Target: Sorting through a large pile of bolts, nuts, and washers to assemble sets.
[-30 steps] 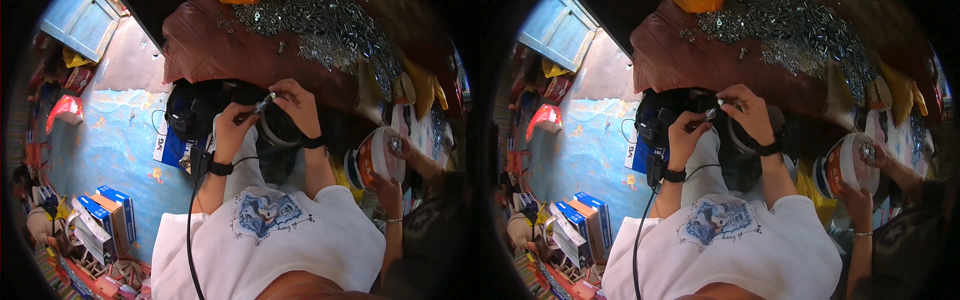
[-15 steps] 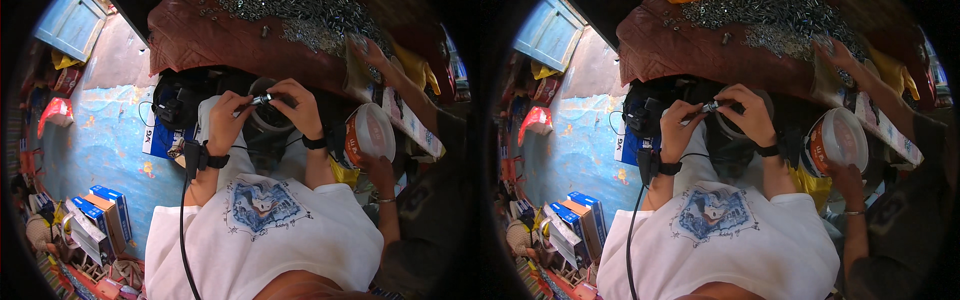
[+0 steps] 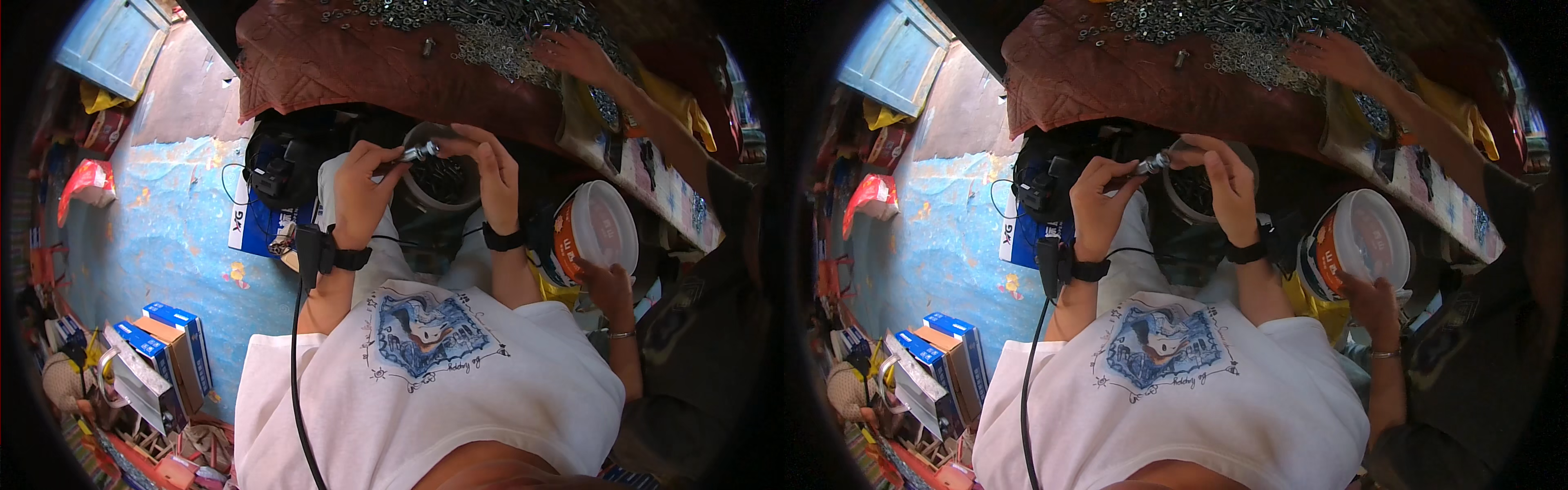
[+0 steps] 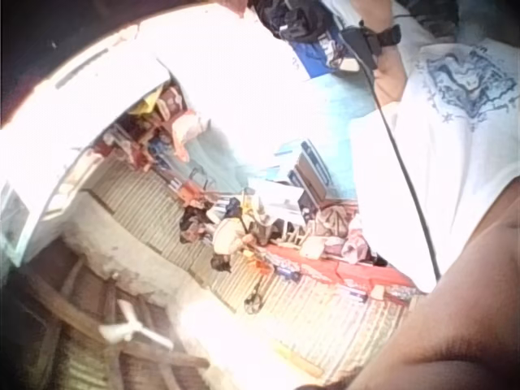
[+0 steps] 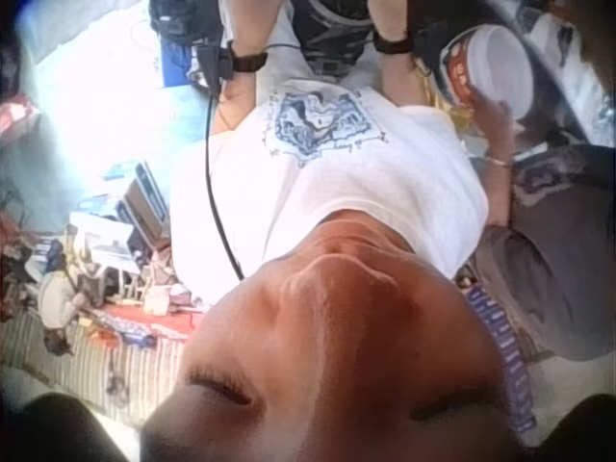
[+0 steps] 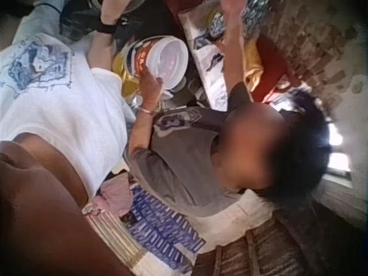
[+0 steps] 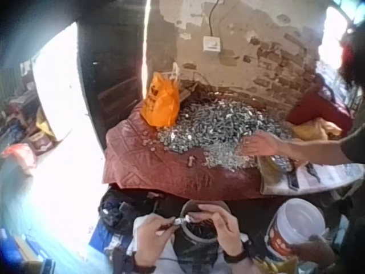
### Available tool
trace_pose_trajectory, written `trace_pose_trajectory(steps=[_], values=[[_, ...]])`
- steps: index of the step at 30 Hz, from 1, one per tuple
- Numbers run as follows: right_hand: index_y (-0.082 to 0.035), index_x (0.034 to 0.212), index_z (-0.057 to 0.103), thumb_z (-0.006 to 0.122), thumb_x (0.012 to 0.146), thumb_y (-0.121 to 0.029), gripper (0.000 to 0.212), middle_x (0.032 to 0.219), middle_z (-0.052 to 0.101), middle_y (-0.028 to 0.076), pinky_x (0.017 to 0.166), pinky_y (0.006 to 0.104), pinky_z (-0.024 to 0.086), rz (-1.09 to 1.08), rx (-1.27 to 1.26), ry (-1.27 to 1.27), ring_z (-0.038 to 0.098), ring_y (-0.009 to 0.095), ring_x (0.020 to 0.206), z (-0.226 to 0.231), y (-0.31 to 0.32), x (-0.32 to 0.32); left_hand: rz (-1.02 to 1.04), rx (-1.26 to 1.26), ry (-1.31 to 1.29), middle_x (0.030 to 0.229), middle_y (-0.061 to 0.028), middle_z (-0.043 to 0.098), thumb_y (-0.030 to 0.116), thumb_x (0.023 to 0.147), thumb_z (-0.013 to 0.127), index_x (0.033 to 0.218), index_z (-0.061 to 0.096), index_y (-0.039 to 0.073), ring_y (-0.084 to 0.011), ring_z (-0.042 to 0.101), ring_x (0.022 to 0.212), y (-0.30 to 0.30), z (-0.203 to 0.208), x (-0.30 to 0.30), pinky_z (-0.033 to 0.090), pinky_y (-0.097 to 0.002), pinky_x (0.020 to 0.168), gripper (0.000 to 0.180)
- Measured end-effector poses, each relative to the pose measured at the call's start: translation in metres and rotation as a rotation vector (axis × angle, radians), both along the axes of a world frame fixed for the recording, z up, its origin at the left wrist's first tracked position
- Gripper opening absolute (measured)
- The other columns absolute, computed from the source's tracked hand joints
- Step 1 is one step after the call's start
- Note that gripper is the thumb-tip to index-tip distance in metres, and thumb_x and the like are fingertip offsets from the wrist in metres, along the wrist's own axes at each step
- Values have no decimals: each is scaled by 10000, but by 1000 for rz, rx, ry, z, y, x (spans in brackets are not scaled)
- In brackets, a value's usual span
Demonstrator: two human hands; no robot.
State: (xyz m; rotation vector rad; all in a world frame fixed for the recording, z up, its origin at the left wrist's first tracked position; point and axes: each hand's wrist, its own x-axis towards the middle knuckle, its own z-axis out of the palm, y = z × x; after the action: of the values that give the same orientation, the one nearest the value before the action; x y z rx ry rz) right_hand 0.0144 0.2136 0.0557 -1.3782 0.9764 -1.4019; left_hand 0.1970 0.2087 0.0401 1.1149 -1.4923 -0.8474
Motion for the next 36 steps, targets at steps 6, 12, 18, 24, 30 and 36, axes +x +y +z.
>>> trace_pose_trajectory(steps=[6, 12, 18, 24, 30, 36], values=[[94, 1236, 371, 359, 957, -292, 476, 1197, 511, 237, 953, 348, 362, 28, 14, -263, 504, 259, 1117, -8, 9, 20, 16, 9, 63, 795, -88, 575, -19, 710, 683, 873, 638, -36, -148, 601, 686, -6, -3, -7, 464, -227, 608, 171], [84, 1247, 354, 392, 949, -297, 485, 1202, 511, 230, 1005, 359, 307, -59, 20, -537, 481, 264, 1140, -12, 7, 35, 27, 44, 95, 798, -85, 590, 18, 704, 705, 868, 639, -31, -137, 600, 674, -11, 1, -20, 459, -221, 600, 183], [69, 1269, 338, 416, 940, -246, 462, 1220, 501, 212, 1007, 343, 305, -109, 12, -377, 474, 242, 1147, -10, 14, 32, 108, 58, 145, 784, -83, 597, 27, 698, 710, 849, 639, -20, -131, 597, 674, -22, -7, -25, 460, -231, 600, 174], [54, 1259, 369, 461, 921, -204, 435, 1233, 497, 196, 1000, 331, 314, -49, 42, -271, 483, 222, 1136, -17, 18, 17, 139, 103, 221, 778, -86, 589, 40, 699, 712, 845, 631, -13, -150, 595, 662, -35, -15, -30, 457, -240, 596, 176], [82, 1255, 371, 446, 900, -125, 419, 1228, 488, 231, 991, 366, 333, -215, -5, -382, 512, 261, 1113, -16, 10, 16, 60, 33, 42, 762, -92, 609, 49, 691, 720, 848, 633, -10, -138, 586, 671, -29, -19, -44, 453, -240, 597, 188], [80, 1259, 368, 460, 896, -118, 424, 1221, 490, 238, 1022, 357, 296, -321, 30, -342, 457, 272, 1174, -22, 8, 4, -51, 103, 72, 777, -89, 615, 50, 685, 724, 837, 639, -13, -143, 596, 671, -30, -16, -60, 460, -244, 612, 185]])
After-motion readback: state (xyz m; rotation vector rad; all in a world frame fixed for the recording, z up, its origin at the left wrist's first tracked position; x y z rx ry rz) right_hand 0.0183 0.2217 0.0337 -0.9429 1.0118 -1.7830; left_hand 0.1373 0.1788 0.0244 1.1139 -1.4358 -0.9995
